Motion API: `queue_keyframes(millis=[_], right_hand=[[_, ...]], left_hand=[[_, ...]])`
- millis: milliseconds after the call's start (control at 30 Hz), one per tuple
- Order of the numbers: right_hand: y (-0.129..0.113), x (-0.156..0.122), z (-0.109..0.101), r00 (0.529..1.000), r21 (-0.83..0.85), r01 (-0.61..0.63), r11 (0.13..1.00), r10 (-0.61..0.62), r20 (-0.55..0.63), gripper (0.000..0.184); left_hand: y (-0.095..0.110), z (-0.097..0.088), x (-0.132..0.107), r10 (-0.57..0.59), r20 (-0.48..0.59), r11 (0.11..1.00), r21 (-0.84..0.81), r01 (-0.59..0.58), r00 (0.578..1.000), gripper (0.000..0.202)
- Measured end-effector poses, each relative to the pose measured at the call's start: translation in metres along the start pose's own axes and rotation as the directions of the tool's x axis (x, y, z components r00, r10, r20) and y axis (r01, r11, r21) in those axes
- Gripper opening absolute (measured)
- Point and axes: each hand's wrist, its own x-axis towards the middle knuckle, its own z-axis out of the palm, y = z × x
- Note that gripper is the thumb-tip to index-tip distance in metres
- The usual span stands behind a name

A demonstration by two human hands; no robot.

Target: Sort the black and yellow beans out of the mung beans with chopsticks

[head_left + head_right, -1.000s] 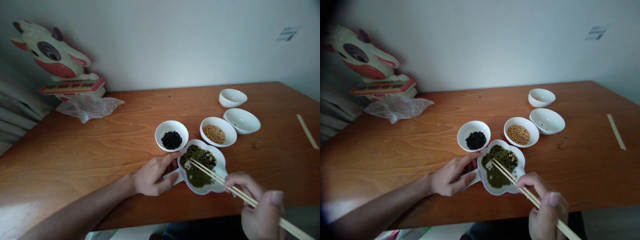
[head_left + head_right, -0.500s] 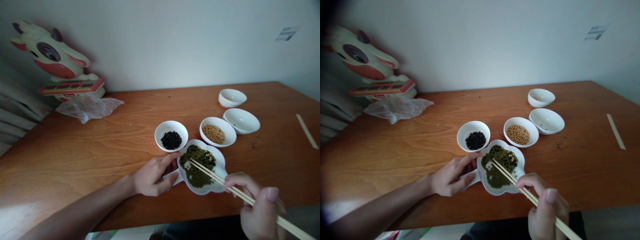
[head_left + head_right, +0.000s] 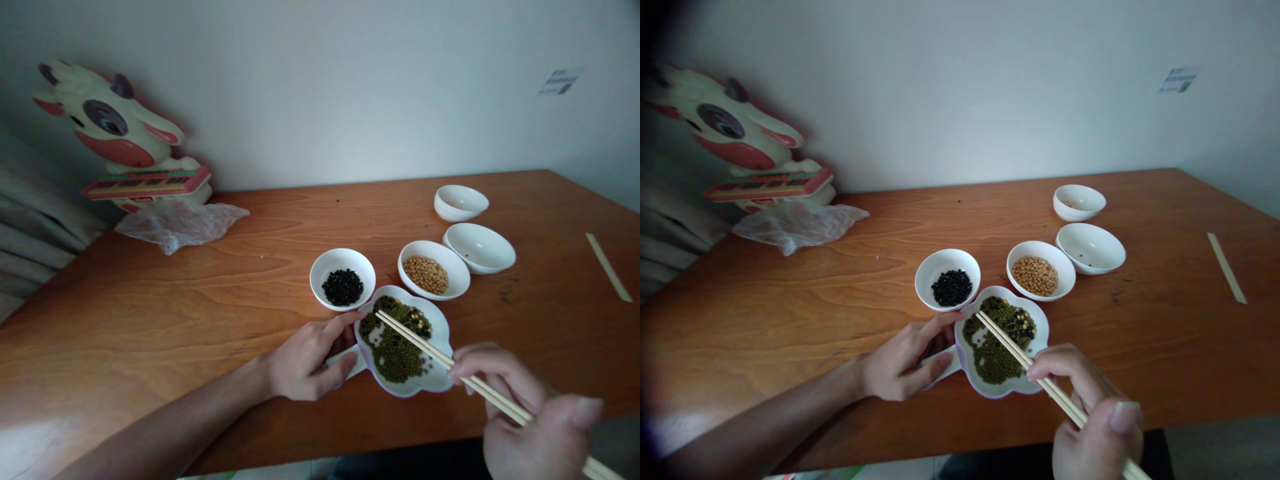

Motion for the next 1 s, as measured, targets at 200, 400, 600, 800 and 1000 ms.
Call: queue_keyframes(millis=[200, 400, 600, 800, 1000], right_hand=[[0.019, -0.010, -0.018, 0.992, -0.024, -0.018, 1.000, 0.020, 0.128, 0.081], [0.025, -0.012, -0.019, 0.980, -0.060, -0.033, 0.998, 0.044, 0.193, 0.083], [0.016, -0.013, -0.010, 0.969, -0.019, -0.036, 0.999, 0.039, 0.243, 0.086], [0.018, -0.013, 0.000, 0.965, -0.013, -0.062, 0.998, 0.063, 0.256, 0.088], [0.021, -0.012, -0.001, 0.964, -0.019, -0.052, 0.998, 0.055, 0.261, 0.087]], left_hand=[[0.001, 0.000, 0.001, -0.009, 0.002, 1.000, -0.007, 0.009, 1.000, 0.065], [0.001, 0.000, 0.001, -0.009, 0.011, 1.000, -0.013, 0.009, 1.000, 0.063], [0.000, 0.000, 0.000, -0.037, 0.026, 0.999, -0.016, 0.037, 0.999, 0.063], [-0.001, 0.000, 0.000, -0.023, 0.026, 1.000, -0.009, 0.023, 0.999, 0.064], [-0.001, 0.000, 0.000, -0.009, 0.016, 1.000, -0.010, 0.009, 1.000, 0.065]])
